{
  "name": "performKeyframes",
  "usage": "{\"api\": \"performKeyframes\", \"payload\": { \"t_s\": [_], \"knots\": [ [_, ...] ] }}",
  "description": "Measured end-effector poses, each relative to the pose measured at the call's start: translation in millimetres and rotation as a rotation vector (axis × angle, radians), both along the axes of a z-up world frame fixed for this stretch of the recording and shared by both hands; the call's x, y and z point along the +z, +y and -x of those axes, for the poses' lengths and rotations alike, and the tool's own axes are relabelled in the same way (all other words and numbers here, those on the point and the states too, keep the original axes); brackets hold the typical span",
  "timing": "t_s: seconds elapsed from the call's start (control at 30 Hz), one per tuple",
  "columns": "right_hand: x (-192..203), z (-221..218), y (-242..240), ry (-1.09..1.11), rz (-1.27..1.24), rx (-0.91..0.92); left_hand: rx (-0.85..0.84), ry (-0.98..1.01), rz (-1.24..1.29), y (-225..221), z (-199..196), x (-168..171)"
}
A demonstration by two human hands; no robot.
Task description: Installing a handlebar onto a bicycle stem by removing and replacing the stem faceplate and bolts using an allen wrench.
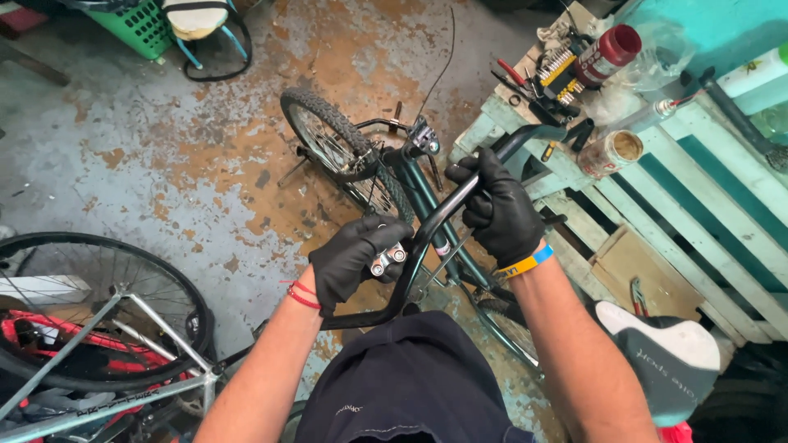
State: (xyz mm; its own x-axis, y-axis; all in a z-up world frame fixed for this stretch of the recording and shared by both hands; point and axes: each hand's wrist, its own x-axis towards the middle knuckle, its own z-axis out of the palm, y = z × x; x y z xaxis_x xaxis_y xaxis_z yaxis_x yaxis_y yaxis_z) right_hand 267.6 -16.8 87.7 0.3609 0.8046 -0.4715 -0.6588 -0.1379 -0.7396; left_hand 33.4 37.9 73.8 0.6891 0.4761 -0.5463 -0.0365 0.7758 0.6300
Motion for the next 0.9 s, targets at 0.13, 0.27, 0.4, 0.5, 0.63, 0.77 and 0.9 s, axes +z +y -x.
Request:
{"api": "performKeyframes", "payload": {
  "t_s": [0.13, 0.27, 0.4, 0.5, 0.63, 0.77, 0.9],
  "knots": [
    [-0.6, -9.4, 5.2, 0.009, 0.011, -0.02, 0.033, 0.004, -0.023, 8.8, -0.5, 5.6],
    [0.1, -17.8, 9.7, 0.001, 0.04, -0.011, -0.002, 0.055, -0.147, 6.1, -2.7, 3.1],
    [1.5, -21.9, 13.9, -0.009, 0.031, -0.014, 0.018, 0.125, -0.2, 3.1, -7.2, -1.8],
    [-1.6, -21.5, 21.1, 0.003, 0.051, -0.057, 0.076, 0.161, -0.197, 4.3, -16.9, -13.2],
    [0.0, -21.9, 25.2, -0.017, 0.072, -0.036, 0.082, 0.274, -0.308, 15.7, -29.9, -17.0],
    [-14.5, -27.2, 32.6, -0.018, 0.074, -0.053, 0.048, 0.267, -0.367, 24.8, -38.2, -21.2],
    [-24.1, -31.0, 40.8, 0.014, 0.061, -0.061, 0.062, 0.283, -0.41, 25.2, -49.6, -31.5]
  ]
}}
